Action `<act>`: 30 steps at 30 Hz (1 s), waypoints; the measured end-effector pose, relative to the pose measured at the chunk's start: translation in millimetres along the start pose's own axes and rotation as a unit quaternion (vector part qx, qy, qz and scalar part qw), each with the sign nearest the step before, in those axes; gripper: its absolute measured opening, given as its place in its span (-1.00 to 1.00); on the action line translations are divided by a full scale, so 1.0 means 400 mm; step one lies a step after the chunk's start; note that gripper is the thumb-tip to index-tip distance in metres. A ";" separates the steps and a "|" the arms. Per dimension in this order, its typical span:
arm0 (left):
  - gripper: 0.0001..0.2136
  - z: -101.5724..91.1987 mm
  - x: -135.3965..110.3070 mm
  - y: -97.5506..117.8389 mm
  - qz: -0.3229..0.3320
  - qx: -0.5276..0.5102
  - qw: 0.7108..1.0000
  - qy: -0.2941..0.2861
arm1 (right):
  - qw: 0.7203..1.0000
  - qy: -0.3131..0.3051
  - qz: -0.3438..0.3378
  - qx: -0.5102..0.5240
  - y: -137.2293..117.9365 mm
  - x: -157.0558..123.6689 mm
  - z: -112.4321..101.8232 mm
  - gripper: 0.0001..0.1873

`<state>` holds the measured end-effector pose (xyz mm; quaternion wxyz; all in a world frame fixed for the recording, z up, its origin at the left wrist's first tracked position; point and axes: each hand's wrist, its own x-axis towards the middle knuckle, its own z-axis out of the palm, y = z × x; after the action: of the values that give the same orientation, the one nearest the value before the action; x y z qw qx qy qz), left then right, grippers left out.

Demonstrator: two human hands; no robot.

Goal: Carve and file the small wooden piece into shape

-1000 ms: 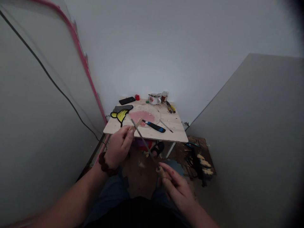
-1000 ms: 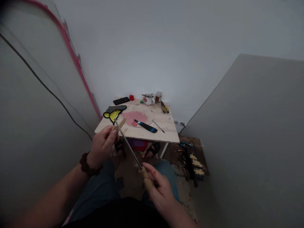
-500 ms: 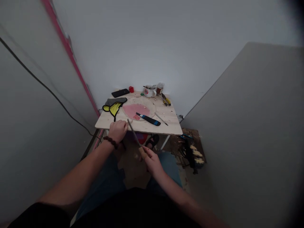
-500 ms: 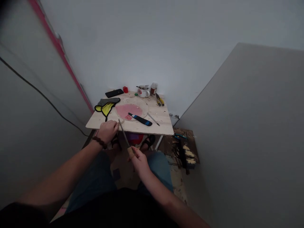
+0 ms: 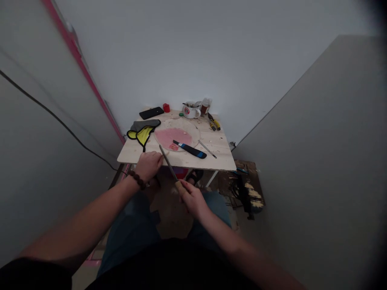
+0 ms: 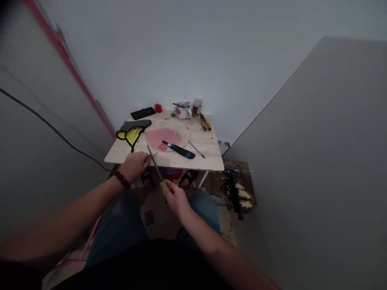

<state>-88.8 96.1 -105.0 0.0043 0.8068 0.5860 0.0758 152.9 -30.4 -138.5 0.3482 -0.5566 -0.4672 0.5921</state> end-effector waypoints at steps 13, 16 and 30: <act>-0.64 0.011 0.007 -0.001 -0.017 -0.006 1.000 0.024 | 0.994 0.022 -0.102 -0.030 0.092 -0.070 -0.025 -0.43; -0.64 0.012 0.007 -0.001 -0.005 0.005 1.000 0.022 | 0.993 0.025 -0.102 -0.047 0.048 -0.008 -0.008 -0.41; -0.60 0.003 0.014 -0.006 -0.003 0.011 1.000 0.008 | 0.997 -0.008 -0.065 -0.037 0.042 -0.040 -0.046 -0.28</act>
<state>-89.2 102.1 -105.9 -0.0091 0.8042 0.5895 0.0755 175.2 -47.7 -148.0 0.3612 -0.5330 -0.5267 0.5550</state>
